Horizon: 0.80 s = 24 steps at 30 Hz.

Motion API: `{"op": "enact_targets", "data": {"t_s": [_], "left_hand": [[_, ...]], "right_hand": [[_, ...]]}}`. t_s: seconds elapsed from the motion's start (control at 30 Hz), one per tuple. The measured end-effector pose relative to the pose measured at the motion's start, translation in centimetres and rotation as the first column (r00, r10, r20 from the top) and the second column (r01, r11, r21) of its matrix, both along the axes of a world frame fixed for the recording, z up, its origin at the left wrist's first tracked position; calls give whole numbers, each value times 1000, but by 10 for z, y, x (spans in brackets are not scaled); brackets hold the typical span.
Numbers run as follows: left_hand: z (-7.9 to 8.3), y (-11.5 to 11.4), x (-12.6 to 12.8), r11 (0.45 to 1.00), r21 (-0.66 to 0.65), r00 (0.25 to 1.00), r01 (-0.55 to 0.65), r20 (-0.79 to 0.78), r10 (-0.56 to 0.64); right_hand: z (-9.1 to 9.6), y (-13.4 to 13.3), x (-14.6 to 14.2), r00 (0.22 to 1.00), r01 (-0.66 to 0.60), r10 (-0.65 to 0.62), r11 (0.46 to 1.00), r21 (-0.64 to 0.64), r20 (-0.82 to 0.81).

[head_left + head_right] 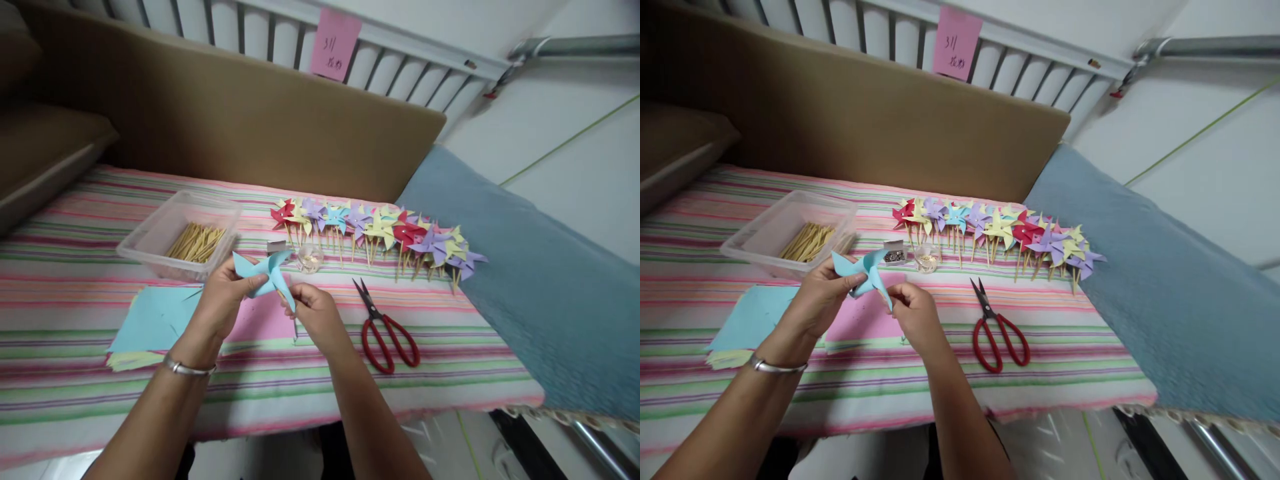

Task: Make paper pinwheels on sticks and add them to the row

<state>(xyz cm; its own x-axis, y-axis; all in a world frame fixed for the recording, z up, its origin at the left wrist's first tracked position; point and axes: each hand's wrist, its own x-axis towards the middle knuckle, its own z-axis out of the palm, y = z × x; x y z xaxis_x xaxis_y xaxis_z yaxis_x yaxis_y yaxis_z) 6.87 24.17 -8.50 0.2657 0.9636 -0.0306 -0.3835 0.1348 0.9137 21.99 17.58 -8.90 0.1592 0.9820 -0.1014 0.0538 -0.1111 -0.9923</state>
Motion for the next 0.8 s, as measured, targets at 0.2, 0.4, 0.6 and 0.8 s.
{"op": "enact_targets", "data": {"t_s": [0.2, 0.4, 0.6, 0.8], "left_hand": [[0, 5, -5, 990, -65, 992, -123, -3, 123], [1, 7, -7, 991, -52, 992, -123, 27, 124], [-1, 14, -15, 957, 35, 957, -288, 3, 288], [-1, 7, -12, 988, 75, 969, -136, -199, 148]], "right_hand": [[-7, 0, 7, 989, -68, 80, 993, -100, 127], [-8, 2, 8, 991, -46, 57, 995, -93, 120], [-8, 4, 16, 998, 54, -52, 993, -107, 21], [-11, 6, 16, 991, 112, -117, 990, -81, -68]]}}
